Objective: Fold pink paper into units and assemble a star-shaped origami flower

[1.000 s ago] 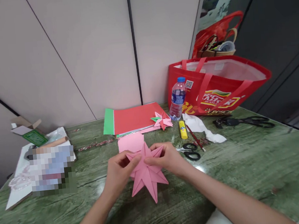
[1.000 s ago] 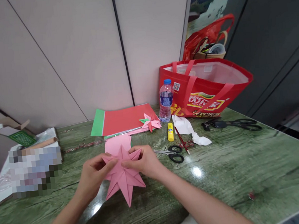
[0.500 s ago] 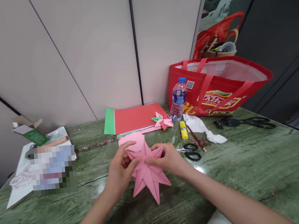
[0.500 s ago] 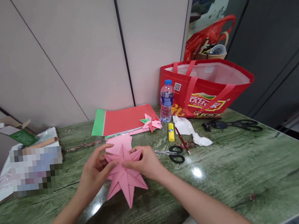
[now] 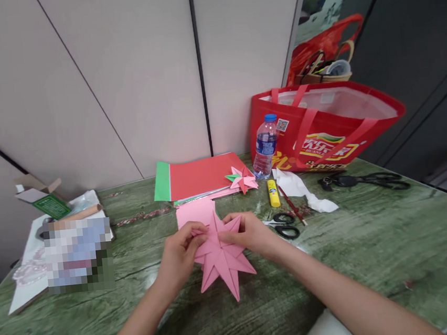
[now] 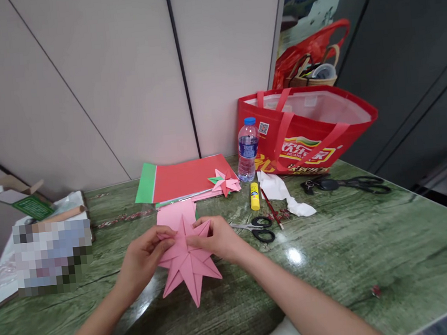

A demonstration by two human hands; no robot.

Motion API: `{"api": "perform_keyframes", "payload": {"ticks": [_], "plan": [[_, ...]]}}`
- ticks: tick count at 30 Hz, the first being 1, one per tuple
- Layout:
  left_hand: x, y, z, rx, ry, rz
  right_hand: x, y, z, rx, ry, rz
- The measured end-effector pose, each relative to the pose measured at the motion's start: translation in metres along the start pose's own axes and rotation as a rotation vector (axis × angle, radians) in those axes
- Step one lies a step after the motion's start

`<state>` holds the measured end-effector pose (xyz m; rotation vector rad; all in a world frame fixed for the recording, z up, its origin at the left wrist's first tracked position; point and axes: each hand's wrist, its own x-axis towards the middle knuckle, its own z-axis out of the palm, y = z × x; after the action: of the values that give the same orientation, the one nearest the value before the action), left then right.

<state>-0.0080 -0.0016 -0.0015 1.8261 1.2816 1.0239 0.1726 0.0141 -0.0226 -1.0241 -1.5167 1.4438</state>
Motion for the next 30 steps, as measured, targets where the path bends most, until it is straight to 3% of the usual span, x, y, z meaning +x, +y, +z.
{"api": "perform_keyframes", "payload": {"ticks": [8,11,17,25,30], "plan": [[0.002,0.004,-0.003,-0.111,-0.132,-0.028,0.001,-0.001,0.0,-0.07,0.046,-0.042],[0.003,0.005,-0.004,-0.082,-0.129,-0.026,0.001,-0.001,0.0,-0.103,0.066,-0.049],[0.002,-0.004,-0.007,0.002,-0.236,-0.013,0.003,0.001,-0.002,-0.128,0.08,-0.051],[0.006,-0.006,-0.014,0.207,-0.12,0.245,0.001,-0.003,-0.002,-0.142,0.104,-0.037],[0.007,-0.003,-0.016,0.283,-0.128,0.289,0.002,-0.002,-0.002,-0.197,0.107,-0.054]]}}
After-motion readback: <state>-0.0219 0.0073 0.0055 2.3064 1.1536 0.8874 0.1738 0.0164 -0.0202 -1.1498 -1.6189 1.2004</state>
